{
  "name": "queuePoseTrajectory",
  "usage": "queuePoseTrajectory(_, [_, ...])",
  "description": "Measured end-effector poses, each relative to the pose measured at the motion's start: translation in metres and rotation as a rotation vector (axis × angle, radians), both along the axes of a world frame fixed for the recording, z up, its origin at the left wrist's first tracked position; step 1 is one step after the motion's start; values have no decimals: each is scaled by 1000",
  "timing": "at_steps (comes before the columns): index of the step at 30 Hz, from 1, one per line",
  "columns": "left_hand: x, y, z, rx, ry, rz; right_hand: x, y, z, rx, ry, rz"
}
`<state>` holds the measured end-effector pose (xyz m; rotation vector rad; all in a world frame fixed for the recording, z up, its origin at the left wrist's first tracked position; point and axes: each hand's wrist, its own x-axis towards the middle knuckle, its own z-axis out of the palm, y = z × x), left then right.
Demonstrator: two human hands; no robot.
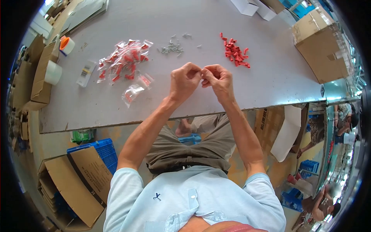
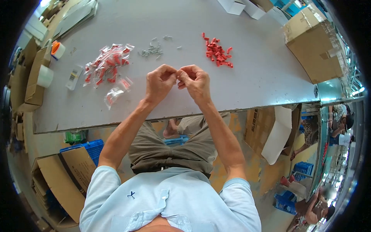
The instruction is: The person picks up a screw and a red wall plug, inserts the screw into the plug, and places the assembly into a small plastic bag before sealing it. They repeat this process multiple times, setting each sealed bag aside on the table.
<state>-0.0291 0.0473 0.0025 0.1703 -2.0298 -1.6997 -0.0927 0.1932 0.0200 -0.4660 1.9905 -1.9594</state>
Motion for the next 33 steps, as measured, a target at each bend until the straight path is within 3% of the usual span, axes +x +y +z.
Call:
queuePoseTrajectory(4, [0, 0, -1, 51, 16, 2, 4, 5, 4, -72, -69, 57])
queuePoseTrajectory(10, [3, 3, -1, -154, 74, -50, 1, 10, -2, 170, 120, 17])
queuePoseTrajectory(12, [1, 5, -4, -254, 104, 0, 3, 11, -9, 434, 790, -84])
queuePoseTrajectory(14, [1, 3, 1, -153, 27, -6, -2, 20, -5, 361, 687, -46])
queuePoseTrajectory(16, [0, 0, 1, -48, -51, -4, -21, 46, 3, 411, 551, -152])
queuePoseTrajectory(20, [-6, -1, -4, 22, -48, -32, -92, 121, -15, 567, 700, -424])
queuePoseTrajectory(23, [-9, -2, -9, 38, -48, -50, -113, 144, -11, 777, 749, -422])
queuePoseTrajectory(33, [-8, -3, -8, 102, -82, -75, -145, 151, -22, 851, 847, -230])
